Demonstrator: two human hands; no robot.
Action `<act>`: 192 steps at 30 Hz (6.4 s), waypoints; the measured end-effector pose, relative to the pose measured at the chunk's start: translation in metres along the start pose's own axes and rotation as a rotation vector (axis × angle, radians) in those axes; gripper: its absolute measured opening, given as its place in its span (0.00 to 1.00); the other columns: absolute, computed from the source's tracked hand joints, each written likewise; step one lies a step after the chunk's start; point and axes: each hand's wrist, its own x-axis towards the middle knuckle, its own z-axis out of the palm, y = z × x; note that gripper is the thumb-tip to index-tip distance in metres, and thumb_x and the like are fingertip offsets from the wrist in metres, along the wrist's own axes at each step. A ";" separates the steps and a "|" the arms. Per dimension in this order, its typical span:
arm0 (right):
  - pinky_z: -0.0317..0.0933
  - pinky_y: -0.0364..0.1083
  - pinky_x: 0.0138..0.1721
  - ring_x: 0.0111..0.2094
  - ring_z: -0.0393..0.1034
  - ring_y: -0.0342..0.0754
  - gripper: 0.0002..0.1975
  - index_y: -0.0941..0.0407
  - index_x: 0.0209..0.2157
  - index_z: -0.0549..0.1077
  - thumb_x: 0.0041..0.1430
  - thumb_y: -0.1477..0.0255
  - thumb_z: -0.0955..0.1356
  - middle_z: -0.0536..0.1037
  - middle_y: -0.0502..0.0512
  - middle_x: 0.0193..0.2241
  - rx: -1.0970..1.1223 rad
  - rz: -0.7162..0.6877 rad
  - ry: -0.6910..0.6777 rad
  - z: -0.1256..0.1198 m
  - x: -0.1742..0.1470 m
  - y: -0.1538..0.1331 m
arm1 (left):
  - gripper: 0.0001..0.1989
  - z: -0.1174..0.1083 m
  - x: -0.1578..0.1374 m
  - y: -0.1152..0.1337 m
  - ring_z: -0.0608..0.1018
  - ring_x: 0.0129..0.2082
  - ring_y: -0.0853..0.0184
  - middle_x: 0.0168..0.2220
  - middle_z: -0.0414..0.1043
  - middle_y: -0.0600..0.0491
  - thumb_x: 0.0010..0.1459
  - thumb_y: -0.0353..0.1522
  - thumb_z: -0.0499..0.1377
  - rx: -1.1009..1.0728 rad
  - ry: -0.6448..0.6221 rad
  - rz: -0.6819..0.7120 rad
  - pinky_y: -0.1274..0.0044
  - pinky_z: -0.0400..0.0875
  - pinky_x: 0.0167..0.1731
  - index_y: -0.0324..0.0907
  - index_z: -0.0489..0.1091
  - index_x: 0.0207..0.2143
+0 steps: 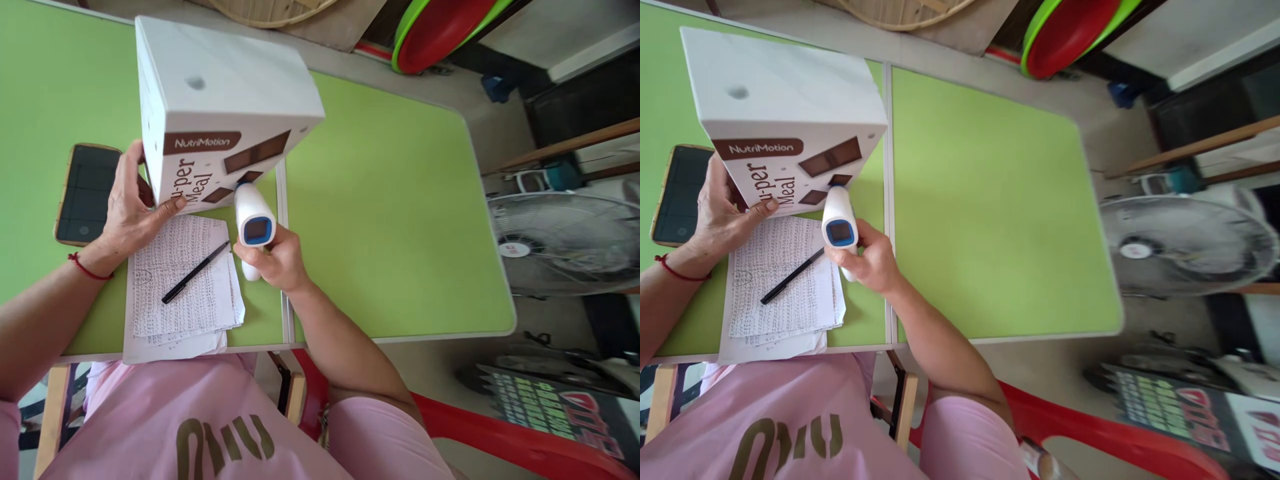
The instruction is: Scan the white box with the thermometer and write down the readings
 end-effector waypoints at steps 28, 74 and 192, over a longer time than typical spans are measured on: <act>0.59 0.65 0.50 0.49 0.65 0.64 0.20 0.59 0.52 0.70 0.57 0.73 0.65 0.73 0.68 0.46 -0.996 0.109 0.101 -0.069 0.012 0.041 | 0.40 0.020 -0.004 -0.001 0.63 0.51 0.55 0.58 0.52 0.44 0.55 0.46 0.67 0.017 0.009 -0.002 0.68 0.74 0.37 0.46 0.48 0.60; 0.58 0.43 0.24 0.22 0.62 0.40 0.06 0.54 0.30 0.66 0.53 0.68 0.68 0.70 0.46 0.23 0.027 0.014 0.083 -0.008 0.003 0.012 | 0.07 0.013 -0.017 0.029 0.71 0.21 0.69 0.26 0.68 0.55 0.65 0.31 0.52 0.162 -0.176 0.498 0.75 0.63 0.20 0.42 0.67 0.44; 0.62 0.41 0.25 0.22 0.65 0.40 0.06 0.55 0.30 0.72 0.57 0.67 0.67 0.76 0.47 0.23 -0.096 -0.069 0.077 0.008 0.001 0.014 | 0.15 0.021 -0.024 0.024 0.71 0.23 0.66 0.29 0.71 0.52 0.69 0.33 0.50 0.516 -0.431 0.480 0.75 0.44 0.18 0.47 0.74 0.50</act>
